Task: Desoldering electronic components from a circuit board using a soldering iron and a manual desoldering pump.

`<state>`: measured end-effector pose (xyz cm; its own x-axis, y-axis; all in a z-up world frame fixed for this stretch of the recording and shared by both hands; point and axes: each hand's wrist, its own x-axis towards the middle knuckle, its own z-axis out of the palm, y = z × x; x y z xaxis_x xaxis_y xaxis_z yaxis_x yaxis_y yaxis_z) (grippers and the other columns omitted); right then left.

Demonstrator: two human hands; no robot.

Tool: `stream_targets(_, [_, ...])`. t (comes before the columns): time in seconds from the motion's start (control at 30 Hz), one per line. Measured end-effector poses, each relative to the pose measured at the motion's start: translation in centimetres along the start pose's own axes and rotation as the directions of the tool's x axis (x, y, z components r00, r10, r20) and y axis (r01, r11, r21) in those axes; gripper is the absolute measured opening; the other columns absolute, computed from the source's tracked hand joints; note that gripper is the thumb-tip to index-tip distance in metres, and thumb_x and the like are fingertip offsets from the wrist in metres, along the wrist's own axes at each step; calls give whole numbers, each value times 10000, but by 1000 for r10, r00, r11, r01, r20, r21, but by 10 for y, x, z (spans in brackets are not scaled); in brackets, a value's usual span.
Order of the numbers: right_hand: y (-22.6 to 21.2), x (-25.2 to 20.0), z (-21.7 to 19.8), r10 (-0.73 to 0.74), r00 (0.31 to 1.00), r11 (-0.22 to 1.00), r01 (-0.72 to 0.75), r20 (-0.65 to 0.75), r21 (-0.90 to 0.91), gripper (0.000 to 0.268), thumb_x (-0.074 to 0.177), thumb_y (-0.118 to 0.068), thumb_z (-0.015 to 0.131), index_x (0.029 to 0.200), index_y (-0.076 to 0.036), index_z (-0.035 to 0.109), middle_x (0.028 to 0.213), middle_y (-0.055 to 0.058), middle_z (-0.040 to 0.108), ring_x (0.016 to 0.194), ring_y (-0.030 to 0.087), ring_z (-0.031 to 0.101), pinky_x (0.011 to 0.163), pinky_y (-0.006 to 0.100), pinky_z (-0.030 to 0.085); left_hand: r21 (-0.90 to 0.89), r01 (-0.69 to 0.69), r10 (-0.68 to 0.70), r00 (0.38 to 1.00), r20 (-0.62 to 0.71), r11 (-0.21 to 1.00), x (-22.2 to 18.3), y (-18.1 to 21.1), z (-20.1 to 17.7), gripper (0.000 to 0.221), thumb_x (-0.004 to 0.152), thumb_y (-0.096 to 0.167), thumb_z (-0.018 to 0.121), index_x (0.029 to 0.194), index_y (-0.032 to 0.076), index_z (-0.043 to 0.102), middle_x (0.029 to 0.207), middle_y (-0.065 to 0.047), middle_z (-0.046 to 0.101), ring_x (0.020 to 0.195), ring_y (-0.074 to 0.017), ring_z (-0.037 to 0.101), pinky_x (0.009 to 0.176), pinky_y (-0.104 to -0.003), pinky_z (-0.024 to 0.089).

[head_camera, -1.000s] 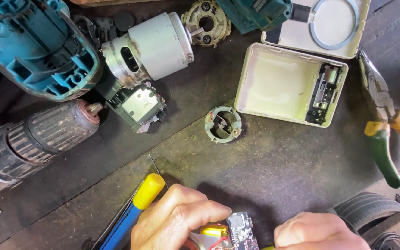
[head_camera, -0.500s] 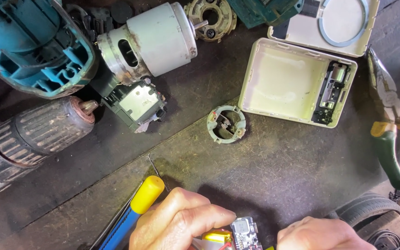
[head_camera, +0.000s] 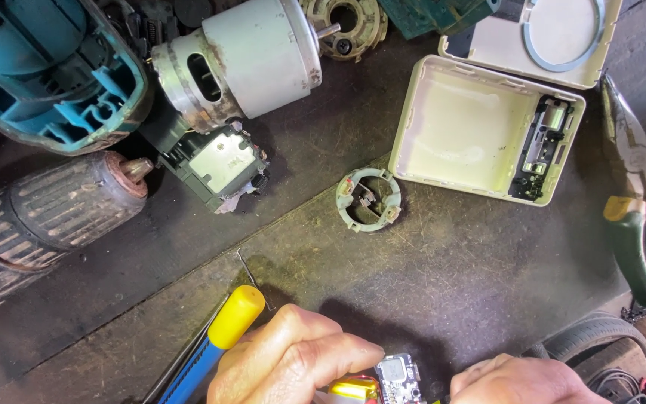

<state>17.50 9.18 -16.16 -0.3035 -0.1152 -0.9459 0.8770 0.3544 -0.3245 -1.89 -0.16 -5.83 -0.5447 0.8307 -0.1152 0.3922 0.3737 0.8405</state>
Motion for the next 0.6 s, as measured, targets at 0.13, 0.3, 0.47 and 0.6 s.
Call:
stream_targets(0.13, [-1,-7,-12,178,977,980,-166,116,-109,258,754,-621,577,890,-422,669,1141,-202,623,1114,-9,532,888,287,411,-2,-24,24,997,-74,1000,3,1,5,181,893,354,628,776,286,748,643,91,561,479,-50,508,529,-228,398])
stream_targets(0.3, [22,-9,-5,399,887,904,-338,231,-263,290,708,-672,568,924,-498,652,1215,-259,584,1207,-50,461,951,286,350,-6,-30,29,994,-104,1000,5,3,6,178,896,321,628,759,278,735,629,94,555,479,-38,511,591,-221,399])
stream_targets(0.47, [-45,-36,-48,605,735,776,-460,306,-430,339,662,-722,557,958,-574,634,1288,-316,544,1299,-90,389,1015,285,288,-3,-32,31,989,-141,999,7,4,8,221,909,308,585,734,259,710,598,93,536,458,-34,490,675,-239,391])
stream_targets(0.6, [-37,-34,-42,748,580,645,-519,324,-560,388,626,-763,549,985,-634,619,1347,-361,512,1373,-122,331,1065,285,239,-19,-52,49,988,-146,998,7,2,9,215,909,314,597,741,252,717,601,93,552,455,-30,498,652,-229,393])
